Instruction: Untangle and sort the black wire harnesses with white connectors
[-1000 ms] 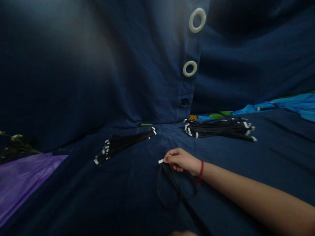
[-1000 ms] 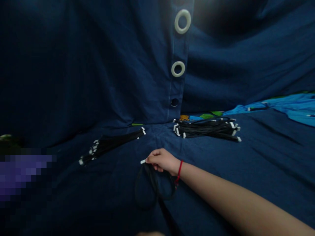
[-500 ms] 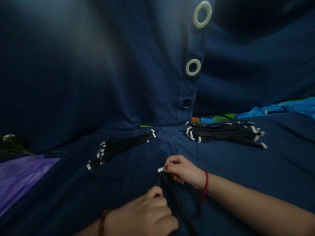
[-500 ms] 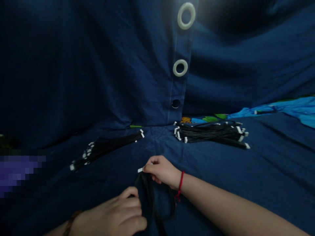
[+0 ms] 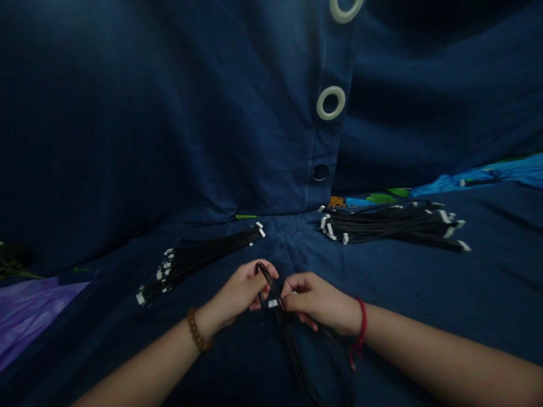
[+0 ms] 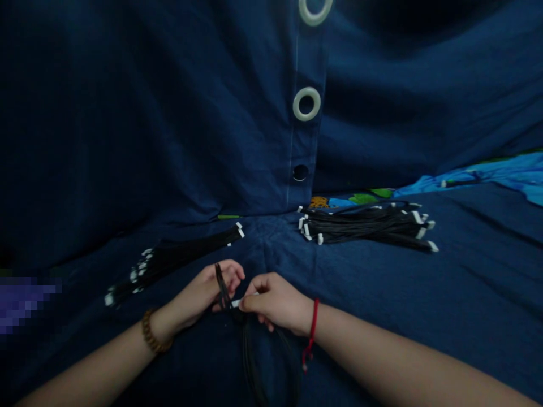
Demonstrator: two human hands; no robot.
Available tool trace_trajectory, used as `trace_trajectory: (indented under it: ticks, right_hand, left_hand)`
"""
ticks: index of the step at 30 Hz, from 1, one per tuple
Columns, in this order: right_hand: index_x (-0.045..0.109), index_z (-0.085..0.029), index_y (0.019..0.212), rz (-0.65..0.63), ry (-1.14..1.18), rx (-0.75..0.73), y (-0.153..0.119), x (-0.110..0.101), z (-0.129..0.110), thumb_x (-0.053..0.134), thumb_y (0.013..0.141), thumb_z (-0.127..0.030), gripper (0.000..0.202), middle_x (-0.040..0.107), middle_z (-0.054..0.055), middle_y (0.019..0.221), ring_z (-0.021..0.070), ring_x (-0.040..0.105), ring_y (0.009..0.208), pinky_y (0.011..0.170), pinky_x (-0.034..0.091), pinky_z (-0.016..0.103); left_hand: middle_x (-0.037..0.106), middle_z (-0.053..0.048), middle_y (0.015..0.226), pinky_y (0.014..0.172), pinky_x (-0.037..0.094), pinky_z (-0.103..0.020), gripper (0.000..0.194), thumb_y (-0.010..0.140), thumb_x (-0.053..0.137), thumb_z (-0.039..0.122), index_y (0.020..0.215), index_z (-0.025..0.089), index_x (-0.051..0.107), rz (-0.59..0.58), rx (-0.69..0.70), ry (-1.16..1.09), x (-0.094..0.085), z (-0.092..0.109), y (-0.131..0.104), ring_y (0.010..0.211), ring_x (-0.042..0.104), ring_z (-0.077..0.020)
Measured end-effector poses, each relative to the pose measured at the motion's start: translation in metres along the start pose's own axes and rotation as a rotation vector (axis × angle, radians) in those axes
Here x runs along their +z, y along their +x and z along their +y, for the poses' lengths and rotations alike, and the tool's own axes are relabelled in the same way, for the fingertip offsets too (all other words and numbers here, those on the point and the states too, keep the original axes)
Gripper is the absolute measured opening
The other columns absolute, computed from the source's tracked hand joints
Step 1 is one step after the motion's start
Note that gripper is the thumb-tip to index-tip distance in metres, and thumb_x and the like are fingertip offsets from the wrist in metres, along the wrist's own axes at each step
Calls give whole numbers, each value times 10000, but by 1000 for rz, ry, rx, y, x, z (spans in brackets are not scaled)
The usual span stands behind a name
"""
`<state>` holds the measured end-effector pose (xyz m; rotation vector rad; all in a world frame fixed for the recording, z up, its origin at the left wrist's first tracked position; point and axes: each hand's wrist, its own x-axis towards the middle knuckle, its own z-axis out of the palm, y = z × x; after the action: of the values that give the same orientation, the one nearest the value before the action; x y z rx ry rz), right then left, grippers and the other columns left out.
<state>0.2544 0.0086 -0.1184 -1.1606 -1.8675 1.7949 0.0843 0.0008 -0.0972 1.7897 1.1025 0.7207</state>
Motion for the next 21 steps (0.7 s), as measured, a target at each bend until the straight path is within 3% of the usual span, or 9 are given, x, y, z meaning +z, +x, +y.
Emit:
trace_trajectory:
  ticks: [2, 4, 7, 10, 14, 17, 21]
  right_hand:
    - [535, -113, 856, 8, 32, -7, 0, -1, 0, 483, 867, -278, 173, 495, -50, 628, 23, 410, 414, 365, 347, 143]
    - [532, -114, 852, 17, 70, -18, 0, -3, 1, 476, 871, -281, 178, 484, -55, 614, 19, 392, 400, 353, 332, 139]
    - [531, -113, 841, 15, 128, -35, -1, -5, 1, 463, 878, -290, 193, 474, -60, 597, 17, 377, 386, 345, 322, 137]
    - [531, -113, 833, 8, 169, -55, -2, -6, 2, 462, 879, -292, 197, 471, -63, 587, 15, 372, 379, 342, 320, 136]
    - [531, -112, 815, 4, 196, -77, -2, -4, 2, 472, 874, -281, 189, 471, -64, 583, 15, 377, 380, 337, 315, 132]
    - [534, -110, 810, -1, 207, -84, -1, -2, 2, 475, 872, -279, 189, 486, -57, 594, 19, 400, 394, 342, 326, 132]
    - [533, -110, 795, -6, 221, -89, -1, -2, 2, 476, 873, -271, 187, 469, -69, 564, 15, 383, 372, 338, 324, 132]
  left_hand:
    - [380, 54, 622, 350, 287, -175, 426, 816, 295, 545, 931, 158, 430, -56, -13, -58, 3, -8, -5, 414, 294, -51]
    - [420, 37, 700, 413, 349, -188, 489, 677, 541, 569, 942, 169, 448, -101, 17, -87, 4, -11, -12, 483, 358, -57]
    - [435, 0, 880, 523, 392, -207, 567, 553, 735, 408, 1010, 200, 471, -17, 137, 58, 4, -8, -20, 614, 413, -76]
    - [453, -33, 966, 555, 411, -229, 443, 686, 643, 374, 1056, 202, 468, 67, 236, 373, 4, -4, -22, 634, 430, -91]
    - [523, -32, 815, 630, 426, -262, 208, 833, 441, 346, 853, 161, 534, -67, 305, 738, 4, -1, -22, 702, 502, -141]
    - [499, -23, 714, 584, 405, -273, 266, 851, 379, 364, 772, 157, 525, -58, 313, 839, 4, -2, -23, 633, 492, -153]
    - [464, -7, 674, 566, 361, -269, 297, 860, 352, 374, 723, 165, 511, -39, 314, 754, 4, -6, -24, 604, 455, -147]
